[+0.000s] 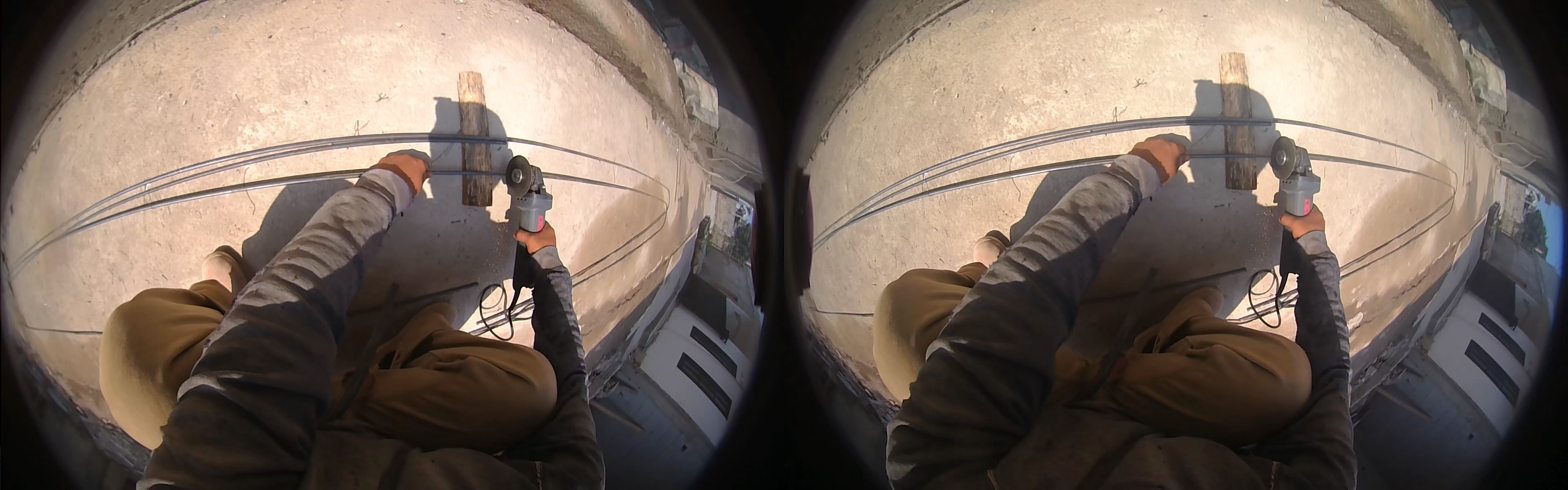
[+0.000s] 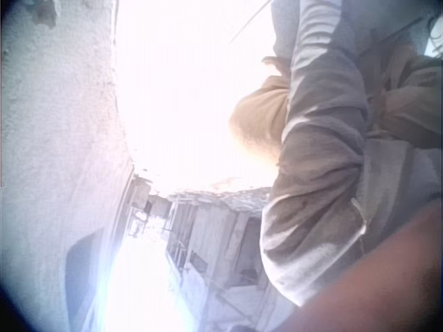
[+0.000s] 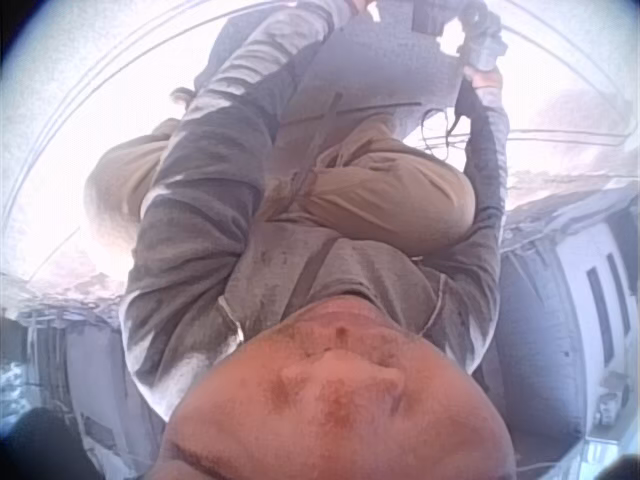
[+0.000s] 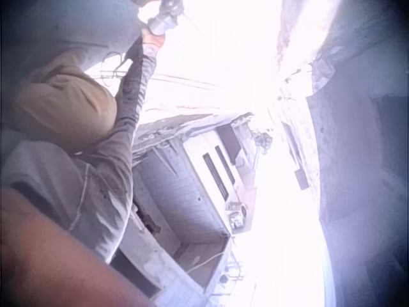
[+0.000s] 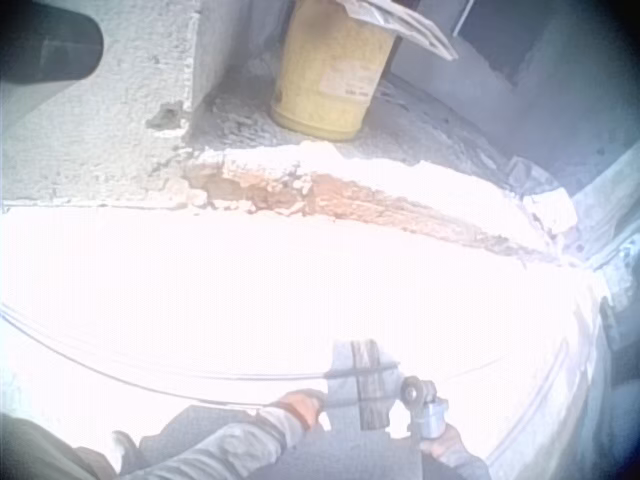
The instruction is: The person uses an angle grinder to cut through metal rods positioned on a wood block on the ground, holding the rods by hand while operating the tool.
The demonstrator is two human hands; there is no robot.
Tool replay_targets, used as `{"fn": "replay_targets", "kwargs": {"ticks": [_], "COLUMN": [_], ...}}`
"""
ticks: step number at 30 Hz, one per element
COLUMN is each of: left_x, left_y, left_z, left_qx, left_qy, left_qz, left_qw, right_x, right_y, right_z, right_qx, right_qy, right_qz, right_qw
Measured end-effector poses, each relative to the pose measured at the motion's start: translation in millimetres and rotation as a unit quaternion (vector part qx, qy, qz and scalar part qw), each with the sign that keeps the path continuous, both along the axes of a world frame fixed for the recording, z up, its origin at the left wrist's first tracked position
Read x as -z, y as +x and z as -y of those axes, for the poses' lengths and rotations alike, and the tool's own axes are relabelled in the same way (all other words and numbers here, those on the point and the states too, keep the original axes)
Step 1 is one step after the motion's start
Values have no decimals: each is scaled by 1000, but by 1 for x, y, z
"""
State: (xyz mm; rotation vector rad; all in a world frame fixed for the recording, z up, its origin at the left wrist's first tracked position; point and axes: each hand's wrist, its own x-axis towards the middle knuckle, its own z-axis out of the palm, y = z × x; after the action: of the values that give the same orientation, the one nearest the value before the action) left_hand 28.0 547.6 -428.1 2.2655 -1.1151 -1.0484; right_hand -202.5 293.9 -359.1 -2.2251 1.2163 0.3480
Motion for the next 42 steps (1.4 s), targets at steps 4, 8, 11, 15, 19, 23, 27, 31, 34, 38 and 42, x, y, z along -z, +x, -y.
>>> {"fn": "replay_targets", "kwargs": {"ticks": [4, 8, 11, 15, 19, 23, 27, 31, 34, 38, 42], "left_x": [-1, 3, -3, -1, -1, 5, 5, 0, 3, 6, 7], "left_y": [0, -1, -2, -1, -3, -5, -4, -3, -4, -5, -5], "left_z": [3, 1, 2, 1, 2, 0, 1, 1, 2, 2, 1], "left_qx": [7, 9, -10, -6, -12, -17, -12, -9, -8, -8, -9], "left_qy": [13, 0, -1, 15, 4, -27, -9, -3, -4, -3, -3], "left_qz": [-7, 3, 1, 3, 3, 21, 20, 17, 21, 23, 31], "left_qw": [1000, 1000, 1000, 1000, 1000, 999, 1000, 1000, 1000, 1000, 999], "right_x": [4, 6, 6, 1, 4, 9, 6, -1, 3, 2, 1], "right_y": [-5, 2, 1, 0, -3, 1, 2, 0, 0, 7, 6], "right_z": [5, 5, 5, -2, 3, 5, 3, -3, -1, 0, -3], "right_qx": [-3, 13, 20, 5, 6, 0, 0, 1, 9, -2, 9], "right_qy": [-12, -3, 4, -5, 4, 18, 16, -20, -10, 17, -6], "right_qz": [-12, -11, -6, -15, 2, 26, 4, -19, -8, 19, -8], "right_qw": [1000, 1000, 1000, 1000, 1000, 1000, 1000, 1000, 1000, 1000, 1000]}}
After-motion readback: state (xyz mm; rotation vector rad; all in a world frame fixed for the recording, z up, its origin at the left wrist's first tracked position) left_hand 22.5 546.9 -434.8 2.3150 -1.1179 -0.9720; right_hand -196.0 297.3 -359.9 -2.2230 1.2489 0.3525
